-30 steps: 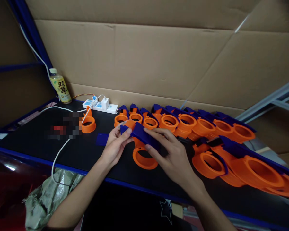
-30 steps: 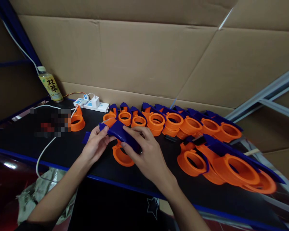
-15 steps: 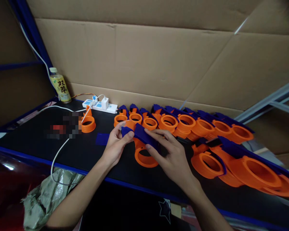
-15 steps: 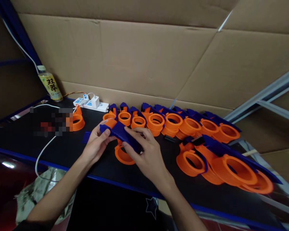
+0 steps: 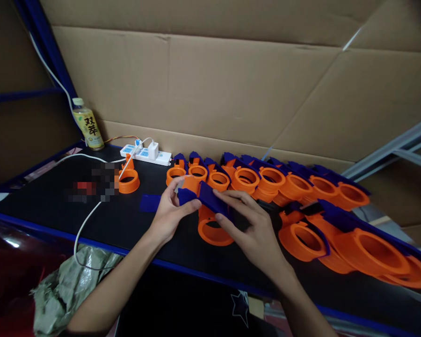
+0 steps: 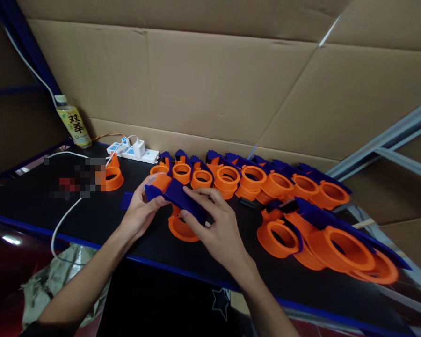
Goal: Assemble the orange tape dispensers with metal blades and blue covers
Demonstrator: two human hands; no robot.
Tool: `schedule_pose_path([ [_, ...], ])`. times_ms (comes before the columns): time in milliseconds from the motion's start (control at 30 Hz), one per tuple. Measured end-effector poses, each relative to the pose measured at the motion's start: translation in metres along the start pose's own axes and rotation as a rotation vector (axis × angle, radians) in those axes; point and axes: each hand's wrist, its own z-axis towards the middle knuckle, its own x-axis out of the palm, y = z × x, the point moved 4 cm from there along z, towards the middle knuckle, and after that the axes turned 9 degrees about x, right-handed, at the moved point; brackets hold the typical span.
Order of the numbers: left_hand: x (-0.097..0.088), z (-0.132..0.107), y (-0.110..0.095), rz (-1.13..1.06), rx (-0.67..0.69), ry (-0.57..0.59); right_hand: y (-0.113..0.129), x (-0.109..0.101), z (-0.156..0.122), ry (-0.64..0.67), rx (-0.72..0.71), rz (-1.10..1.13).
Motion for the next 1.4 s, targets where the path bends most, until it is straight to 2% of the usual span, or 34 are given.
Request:
schedule_pose_path([
  [100,0.004,-0.003,-0.007,0.056,0.04,0.093,-0.002,-0.001,0.002,0.066,0.078,0.147],
  [300,0.014,-0.013,-0.018,0.177,0.086,0.21,-0.008,-0.002,0.004,0.029,0.254,0.425],
  [400,0.016,-0.014,-0.021,0.162,0.127,0.266,-0.006,-0.001,0.001,0.024,0.265,0.483],
  [500,0.017,-0.014,-0.024,0.139,0.171,0.373,-0.003,-0.002,-0.003,0.003,0.247,0.486],
  [633,0.016,-0.013,-0.025,0.142,0.177,0.449,-0.004,0.001,-0.005,0.038,0.237,0.496],
  [733,0.018,-0.013,-0.023,0.145,0.141,0.414,-0.007,0.002,-0.004,0.032,0.241,0.453],
  [800,0.019,-0.012,-0.019,0.116,0.108,0.356,-0.006,0.0,-0.003,-0.021,0.207,0.326],
  [900,0.013,-0.008,-0.012,0.058,0.074,0.13,0.006,-0.001,-0.008,-0.128,0.037,-0.018],
  [967,0.004,-0.004,-0.008,0.023,0.05,-0.07,0.016,0.005,-0.014,-0.113,-0.098,-0.254],
  [1033,-0.004,0.0,-0.005,-0.016,0.004,-0.183,0.022,0.015,-0.021,-0.052,-0.184,-0.425],
  [1100,-0.007,0.004,-0.006,-0.05,-0.035,-0.207,0.023,0.023,-0.023,-0.017,-0.226,-0.515],
  [1200,-0.009,0.01,-0.009,-0.106,-0.04,-0.19,0.016,0.026,-0.01,-0.035,-0.249,-0.512],
  [1300,-0.012,0.014,-0.01,-0.155,-0.042,-0.21,0.0,0.021,0.021,-0.166,-0.159,-0.498],
  [1400,-0.014,0.016,-0.004,-0.14,-0.112,-0.192,-0.021,0.021,0.059,-0.276,-0.02,-0.578],
])
